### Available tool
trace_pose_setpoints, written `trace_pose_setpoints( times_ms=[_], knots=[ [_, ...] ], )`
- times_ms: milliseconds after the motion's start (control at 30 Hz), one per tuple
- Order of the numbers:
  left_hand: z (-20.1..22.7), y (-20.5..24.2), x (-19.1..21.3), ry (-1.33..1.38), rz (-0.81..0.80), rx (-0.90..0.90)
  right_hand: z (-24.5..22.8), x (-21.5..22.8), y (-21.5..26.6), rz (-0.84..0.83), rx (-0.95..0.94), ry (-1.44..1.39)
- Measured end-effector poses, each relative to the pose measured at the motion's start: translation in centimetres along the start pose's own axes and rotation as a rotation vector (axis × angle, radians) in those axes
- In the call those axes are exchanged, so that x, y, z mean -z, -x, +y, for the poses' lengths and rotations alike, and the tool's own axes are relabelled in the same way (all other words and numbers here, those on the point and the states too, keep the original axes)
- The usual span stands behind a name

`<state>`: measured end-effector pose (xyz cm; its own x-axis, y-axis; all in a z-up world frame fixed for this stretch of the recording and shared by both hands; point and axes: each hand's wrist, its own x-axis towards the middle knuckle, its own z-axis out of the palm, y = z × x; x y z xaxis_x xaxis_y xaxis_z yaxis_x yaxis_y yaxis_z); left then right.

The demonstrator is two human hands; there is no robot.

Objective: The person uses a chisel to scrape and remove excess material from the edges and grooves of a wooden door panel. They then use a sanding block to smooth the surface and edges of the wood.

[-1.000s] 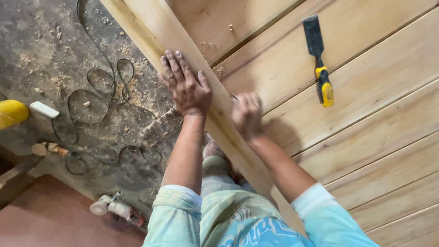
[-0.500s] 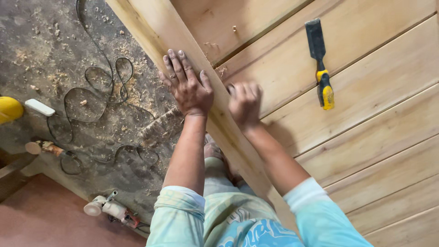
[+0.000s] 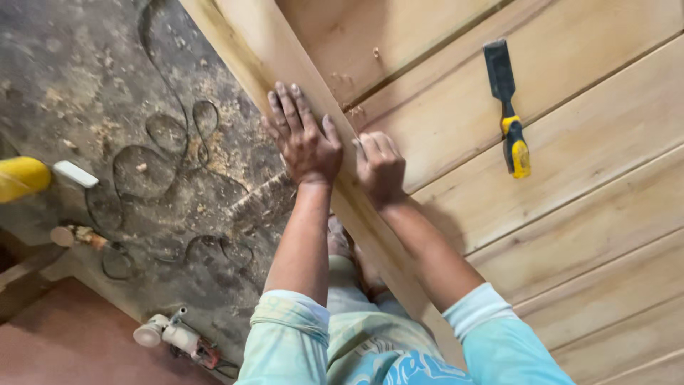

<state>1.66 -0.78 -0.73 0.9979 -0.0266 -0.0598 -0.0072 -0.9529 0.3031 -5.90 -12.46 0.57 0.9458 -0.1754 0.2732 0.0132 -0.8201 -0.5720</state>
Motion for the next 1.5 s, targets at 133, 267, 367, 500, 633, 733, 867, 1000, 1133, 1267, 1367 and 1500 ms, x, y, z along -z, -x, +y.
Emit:
trace_pose_setpoints(
  times_ms=[133,267,367,500,633,733,867,1000,1133,1267,1367,1500],
  knots=[
    [-0.6,1.8,0.7,0.009,-0.029,0.020,-0.7,0.0,0.6,-0.029,-0.047,-0.012],
    [-0.5,1.2,0.6,-0.029,-0.040,0.030,-0.2,5.1,6.0,-0.023,-0.056,-0.073],
    [-0.3,1.5,0.5,-0.025,-0.032,0.020,0.5,3.3,6.1,-0.020,-0.084,-0.051],
    [-0.3,1.2,1.1,0.013,-0.002,0.028,0.9,-3.0,-0.7,0.018,-0.014,-0.101],
    [-0.1,0.8,1.0,-0.010,0.059,-0.023,0.3,-0.3,-0.4,0.024,0.020,-0.125],
    [-0.5,1.2,0.8,0.009,0.016,0.009,-0.2,4.3,4.4,-0.056,-0.063,-0.116],
    [-0.1,1.9,0.6,0.015,0.060,-0.007,0.2,1.7,2.9,-0.006,-0.050,-0.093],
    [-0.1,1.3,1.9,0.026,0.070,-0.005,0.0,-4.0,-2.9,0.021,-0.054,-0.113],
    [0.8,0.5,2.5,0.021,0.028,0.009,1.1,-0.9,-0.5,0.023,-0.009,-0.182],
    [0.4,0.6,3.1,0.040,0.062,0.011,0.9,1.2,2.3,-0.018,-0.023,-0.120],
    [0.7,0.8,3.2,0.054,0.037,0.017,0.5,-1.9,-1.1,0.054,0.014,-0.135],
    [0.7,1.3,3.2,0.062,0.028,0.027,0.0,-2.4,-3.0,-0.017,-0.005,-0.126]
  ],
)
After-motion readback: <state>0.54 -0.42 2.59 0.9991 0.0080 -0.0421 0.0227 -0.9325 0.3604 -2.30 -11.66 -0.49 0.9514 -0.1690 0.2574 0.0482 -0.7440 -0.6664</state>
